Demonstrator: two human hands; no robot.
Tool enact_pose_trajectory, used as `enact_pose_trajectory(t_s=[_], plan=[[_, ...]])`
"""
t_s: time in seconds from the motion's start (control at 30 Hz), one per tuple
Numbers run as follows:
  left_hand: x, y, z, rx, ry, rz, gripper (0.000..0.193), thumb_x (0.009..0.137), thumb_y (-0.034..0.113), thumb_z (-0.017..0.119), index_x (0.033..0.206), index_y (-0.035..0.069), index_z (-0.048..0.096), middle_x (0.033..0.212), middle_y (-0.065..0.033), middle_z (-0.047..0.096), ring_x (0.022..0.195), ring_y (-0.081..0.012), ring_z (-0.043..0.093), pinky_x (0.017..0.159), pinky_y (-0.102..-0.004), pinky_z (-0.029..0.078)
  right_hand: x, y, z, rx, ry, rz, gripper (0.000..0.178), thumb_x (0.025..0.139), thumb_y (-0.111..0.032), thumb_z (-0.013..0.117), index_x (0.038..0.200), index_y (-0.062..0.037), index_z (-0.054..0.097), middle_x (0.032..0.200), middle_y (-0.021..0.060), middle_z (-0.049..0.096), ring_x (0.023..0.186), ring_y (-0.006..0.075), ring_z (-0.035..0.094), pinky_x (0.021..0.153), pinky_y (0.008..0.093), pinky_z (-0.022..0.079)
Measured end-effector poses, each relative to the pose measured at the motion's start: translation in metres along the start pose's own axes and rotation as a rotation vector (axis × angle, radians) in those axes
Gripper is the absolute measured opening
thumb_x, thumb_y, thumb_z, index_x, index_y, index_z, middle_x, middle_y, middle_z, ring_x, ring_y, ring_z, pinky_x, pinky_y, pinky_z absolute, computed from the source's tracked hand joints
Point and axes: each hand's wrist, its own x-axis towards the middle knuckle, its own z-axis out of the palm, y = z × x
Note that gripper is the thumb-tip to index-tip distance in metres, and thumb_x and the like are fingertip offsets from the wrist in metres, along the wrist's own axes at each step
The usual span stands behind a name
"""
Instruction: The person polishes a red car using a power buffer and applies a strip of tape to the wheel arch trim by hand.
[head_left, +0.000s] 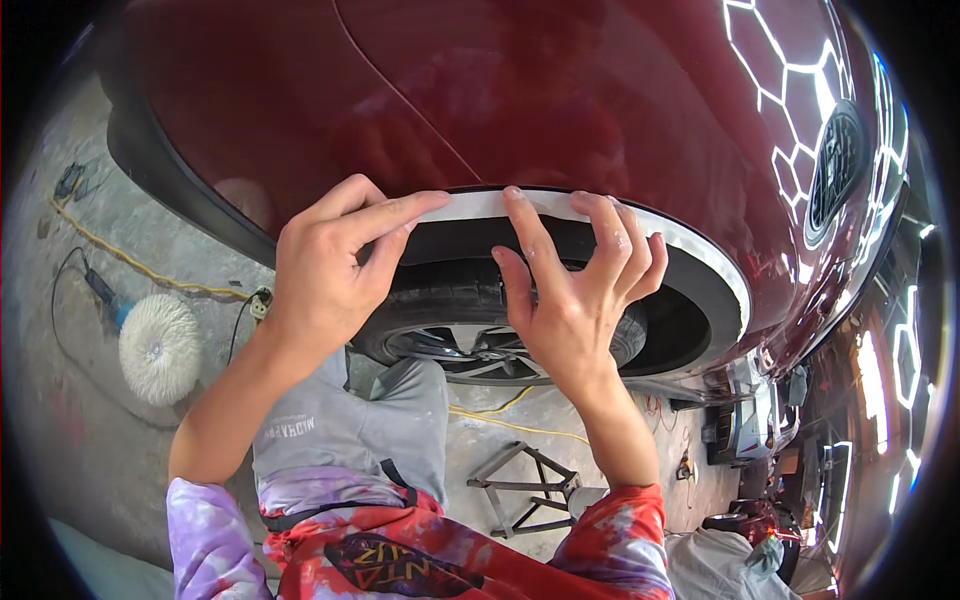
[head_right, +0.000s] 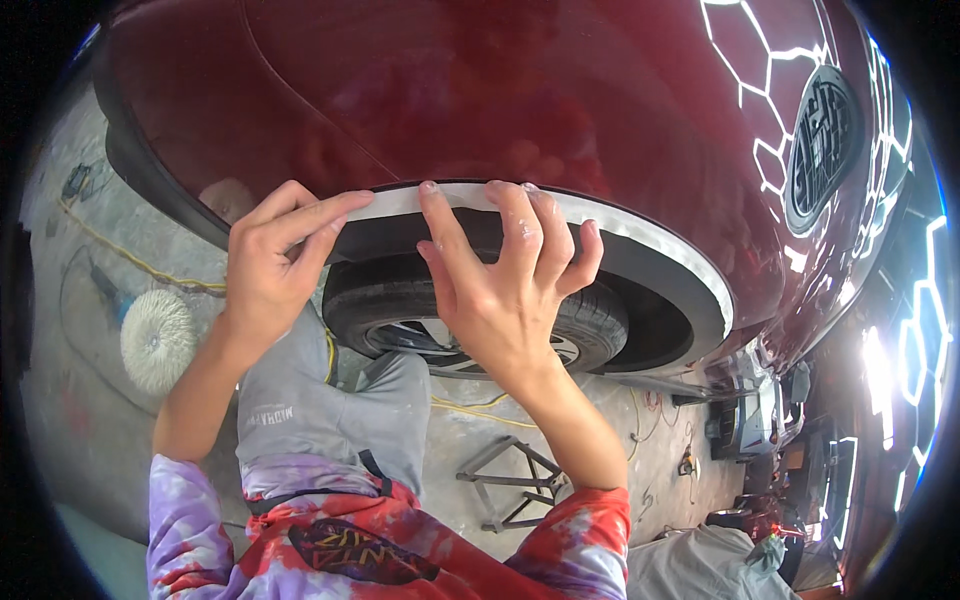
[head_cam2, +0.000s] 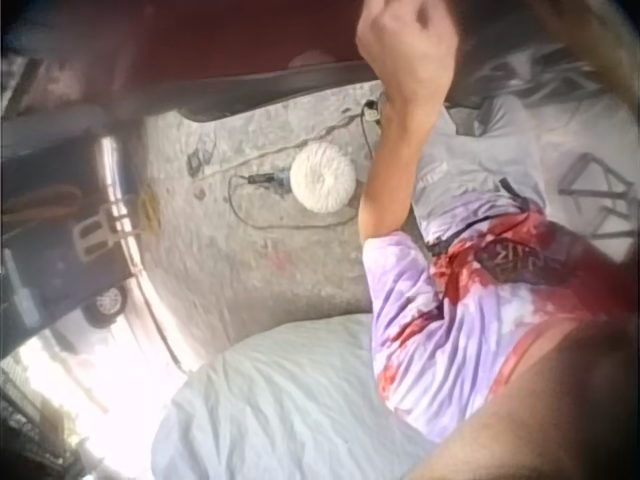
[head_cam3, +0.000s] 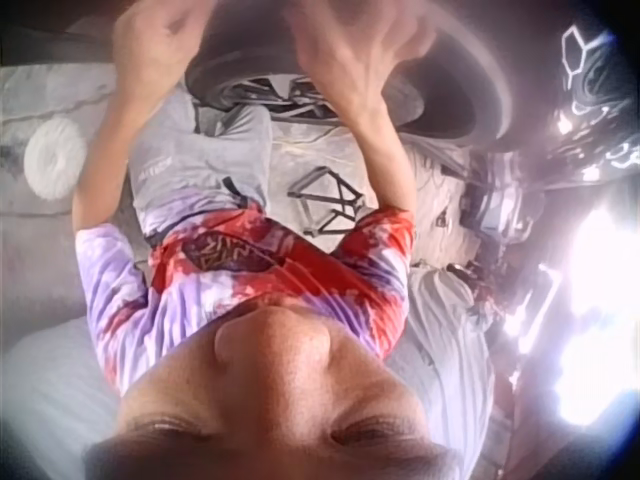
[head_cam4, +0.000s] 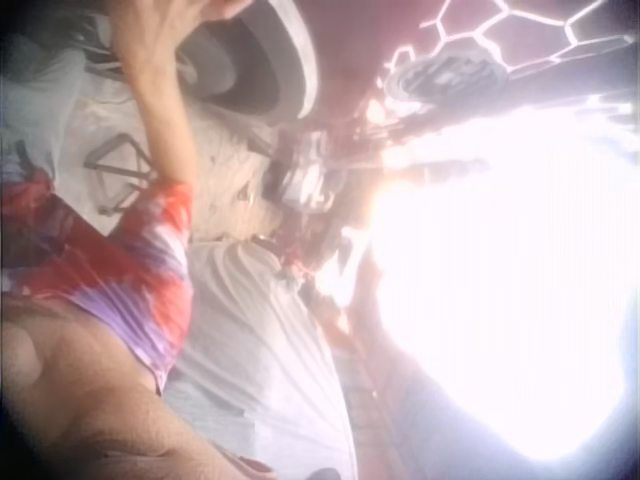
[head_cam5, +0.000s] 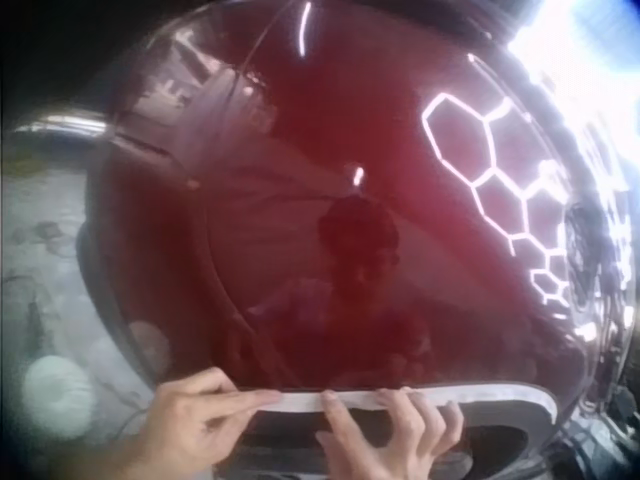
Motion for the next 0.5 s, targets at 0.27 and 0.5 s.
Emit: enact_pose_trajectory(t_s=[0.27, 0.5], plan=[[-0.009, -0.002, 0.006, 0.093, 0.058, 0.045, 0.040, 0.085, -0.007, 0.066, 0.115, 0.016, 0.077, 0.075, -0.0045, 0.057, 0.060, -0.0131, 0.053, 0.054, -0.0303, 0.042, 0.000, -0.002, 0.002, 0.001, -0.011, -0.037, 0.045, 0.083, -0.030, 0.077, 0.128, -0.0312, 0.070, 0.131, 0.0068, 0.046, 0.128, 0.0279, 0.042, 0.113, 0.0540, 0.014], [-0.014, -0.025, -0.006, 0.076, 0.135, 0.052, 0.036, 0.085, -0.006, 0.066, 0.114, 0.013, 0.078, 0.075, -0.0046, 0.058, 0.061, -0.0139, 0.054, 0.055, -0.0296, 0.043, 0.004, -0.015, 0.007, 0.015, -0.023, -0.050, 0.050, 0.082, -0.030, 0.076, 0.132, -0.0274, 0.068, 0.136, 0.0057, 0.049, 0.129, 0.0289, 0.042, 0.113, 0.0530, 0.015]])
